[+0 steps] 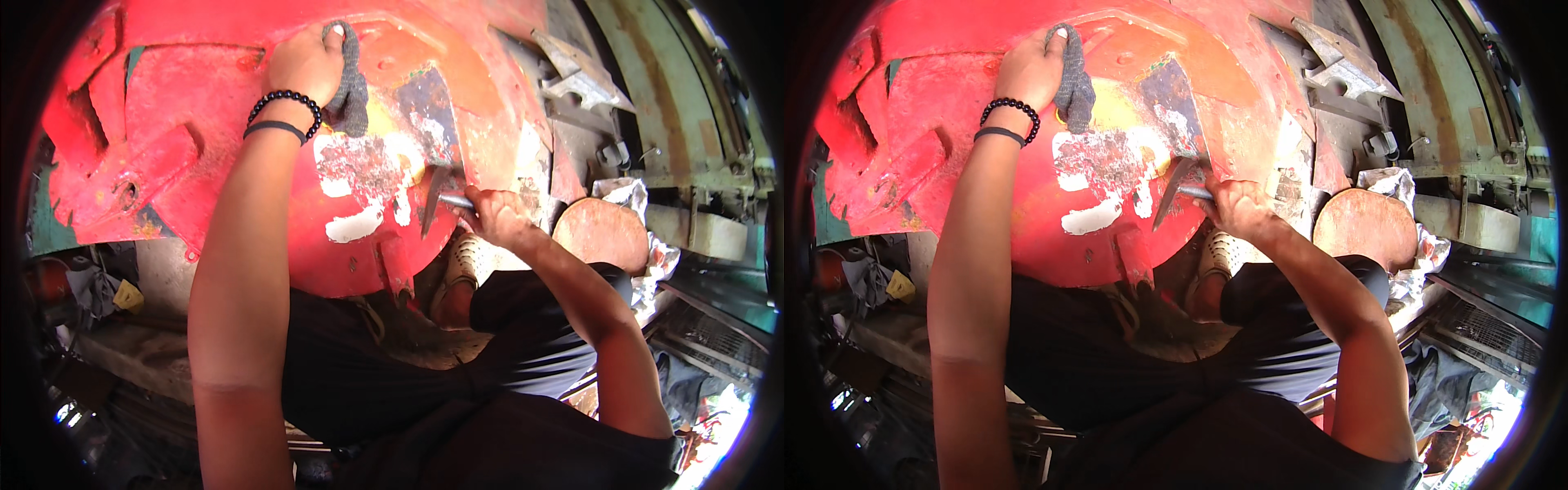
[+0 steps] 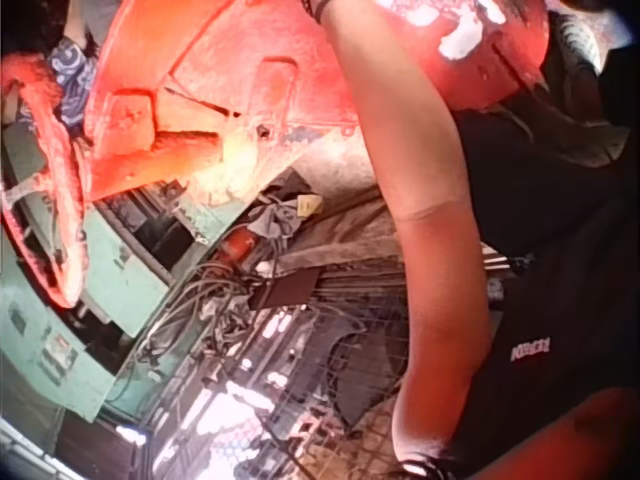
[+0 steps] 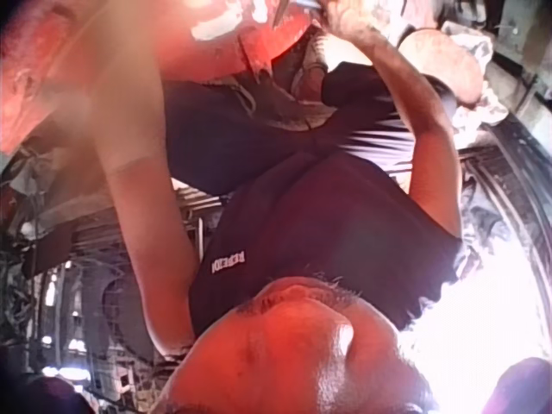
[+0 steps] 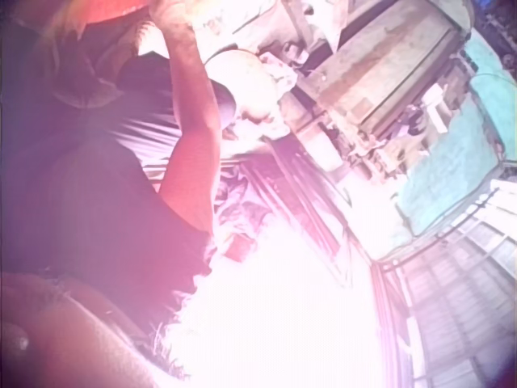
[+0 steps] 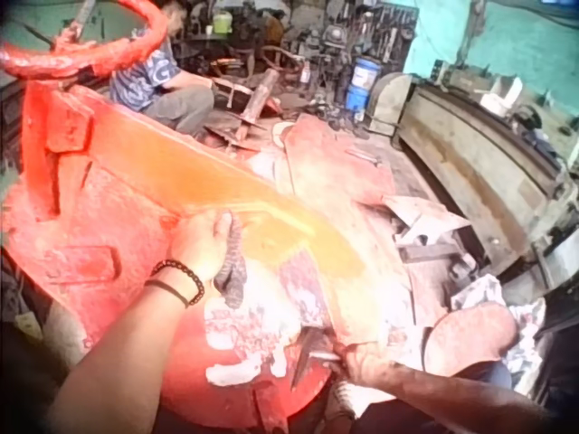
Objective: The person scrapes paint off a red metal part using a metal scraper and a cloth. They repeatedly scrape and wipe the same area, removing flakes of paint. Another person is visible in the background working on a separate task.
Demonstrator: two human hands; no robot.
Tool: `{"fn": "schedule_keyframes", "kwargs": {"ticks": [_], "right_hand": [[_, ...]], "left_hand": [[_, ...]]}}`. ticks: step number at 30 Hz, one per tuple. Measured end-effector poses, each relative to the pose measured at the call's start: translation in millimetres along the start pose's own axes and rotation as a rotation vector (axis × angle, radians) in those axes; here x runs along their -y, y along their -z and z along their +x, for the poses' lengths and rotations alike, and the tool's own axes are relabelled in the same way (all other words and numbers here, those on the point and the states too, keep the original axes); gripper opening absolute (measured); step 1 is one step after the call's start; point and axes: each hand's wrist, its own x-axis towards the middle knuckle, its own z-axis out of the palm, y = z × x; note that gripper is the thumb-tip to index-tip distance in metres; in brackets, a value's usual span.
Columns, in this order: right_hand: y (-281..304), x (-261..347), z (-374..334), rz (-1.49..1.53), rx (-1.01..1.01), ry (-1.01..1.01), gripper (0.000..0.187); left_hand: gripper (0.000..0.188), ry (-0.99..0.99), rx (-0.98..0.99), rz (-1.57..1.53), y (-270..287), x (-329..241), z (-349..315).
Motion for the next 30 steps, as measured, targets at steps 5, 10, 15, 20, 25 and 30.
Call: {"fn": "schedule_keyframes", "kwargs": {"ticks": [5,10,15,20,25,30], "right_hand": [[-1,-1,0,0.042,0.076,0.018,0.036],[1,-1,1,-0.037,0.019,-0.004,0.037],[1,-4,-3,0.057,-0.027,0.049,0.037],[-9,-11,2,0.041,0.078,-0.112,0.040],[-16,-11,-6,0.045,0.226,-0.189,0.046],[-13,-7,-10,0.012,0.261,-0.250,0.051]], "left_hand": [[0.041,-0.003,0.024,-0.054,0,0,0],[0.042,-0.002,-0.004,-0.010,1,-1,-1],[0.043,-0.002,0.037,-0.029,3,-2,-1],[0.042,-0.009,0.018,-0.058,4,-2,-2],[0.042,-0.002,0.033,-0.050,4,-2,-1],[0.042,-0.029,0.023,-0.056,2,-1,-1]]}}
